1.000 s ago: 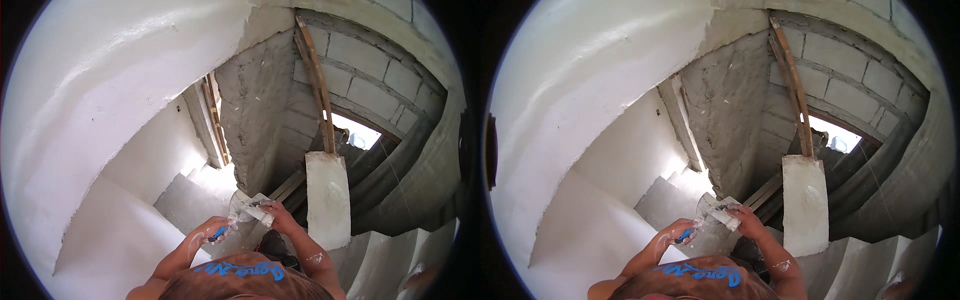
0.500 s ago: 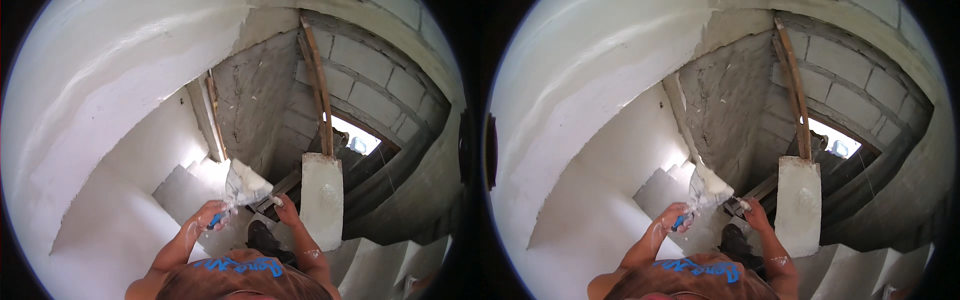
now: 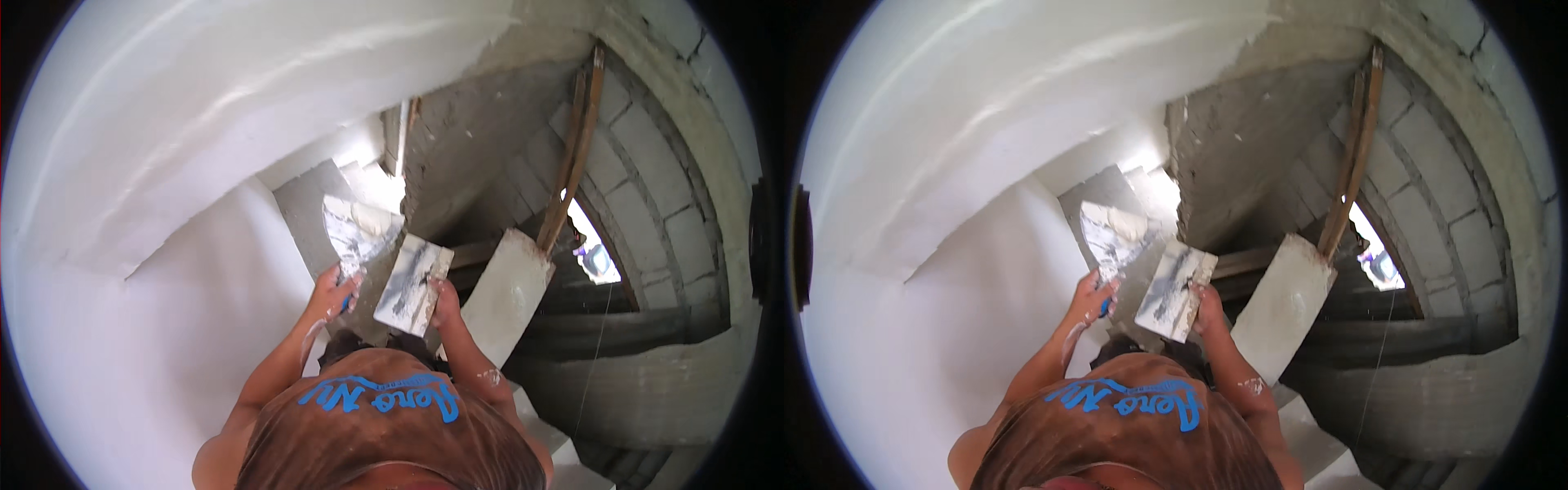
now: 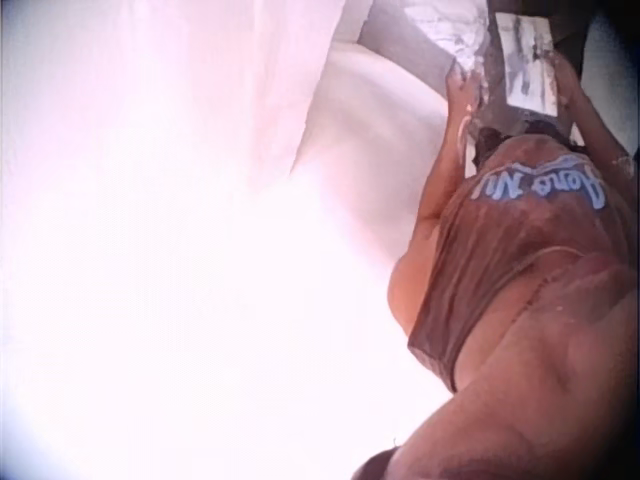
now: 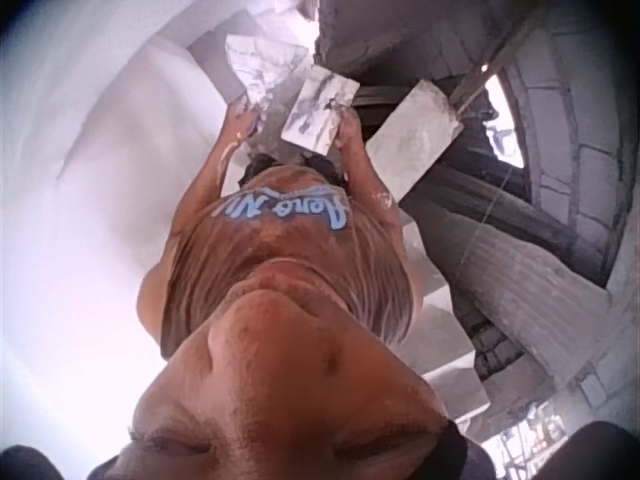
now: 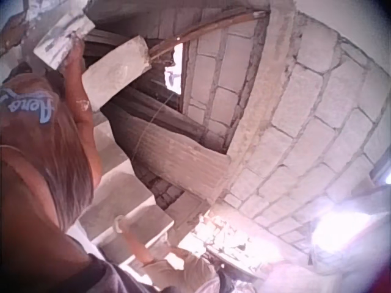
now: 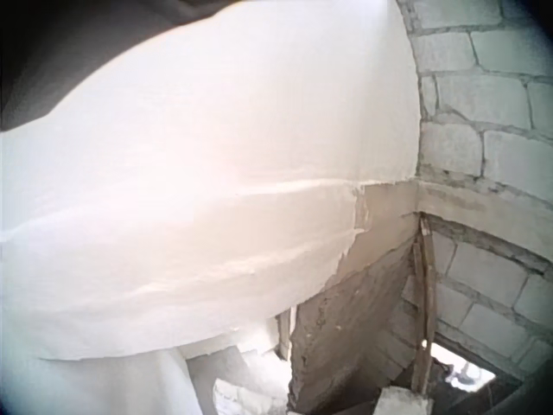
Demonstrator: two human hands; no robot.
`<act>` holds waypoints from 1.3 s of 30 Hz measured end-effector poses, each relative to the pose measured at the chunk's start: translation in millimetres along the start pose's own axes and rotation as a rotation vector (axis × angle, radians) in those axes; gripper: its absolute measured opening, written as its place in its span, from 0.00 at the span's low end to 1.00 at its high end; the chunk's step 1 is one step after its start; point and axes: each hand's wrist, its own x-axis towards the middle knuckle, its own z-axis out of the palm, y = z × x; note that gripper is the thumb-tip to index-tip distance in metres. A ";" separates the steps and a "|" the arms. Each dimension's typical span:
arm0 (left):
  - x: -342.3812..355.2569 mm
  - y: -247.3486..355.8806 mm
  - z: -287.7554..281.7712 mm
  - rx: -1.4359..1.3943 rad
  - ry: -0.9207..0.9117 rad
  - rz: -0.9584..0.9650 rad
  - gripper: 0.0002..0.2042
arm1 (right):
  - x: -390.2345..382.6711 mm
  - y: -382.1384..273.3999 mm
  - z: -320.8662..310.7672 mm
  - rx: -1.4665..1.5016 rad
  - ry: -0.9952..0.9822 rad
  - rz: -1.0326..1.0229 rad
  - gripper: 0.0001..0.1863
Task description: The person applies plaster to a wall and a ceiling corner using two spatulas, frequently scraping plaster from one spatula to the other.
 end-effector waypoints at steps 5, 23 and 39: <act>-15.1 -23.1 -9.7 -0.039 0.015 0.023 0.10 | 14.0 13.1 -36.8 -0.196 0.123 0.010 0.10; -18.7 -95.8 -48.0 0.078 0.331 -0.009 0.07 | 9.2 -9.8 -338.7 -2.488 0.469 -0.126 0.09; -6.6 -14.2 4.8 0.800 0.603 0.522 0.17 | 41.7 -35.6 12.1 -0.031 -0.132 0.170 0.16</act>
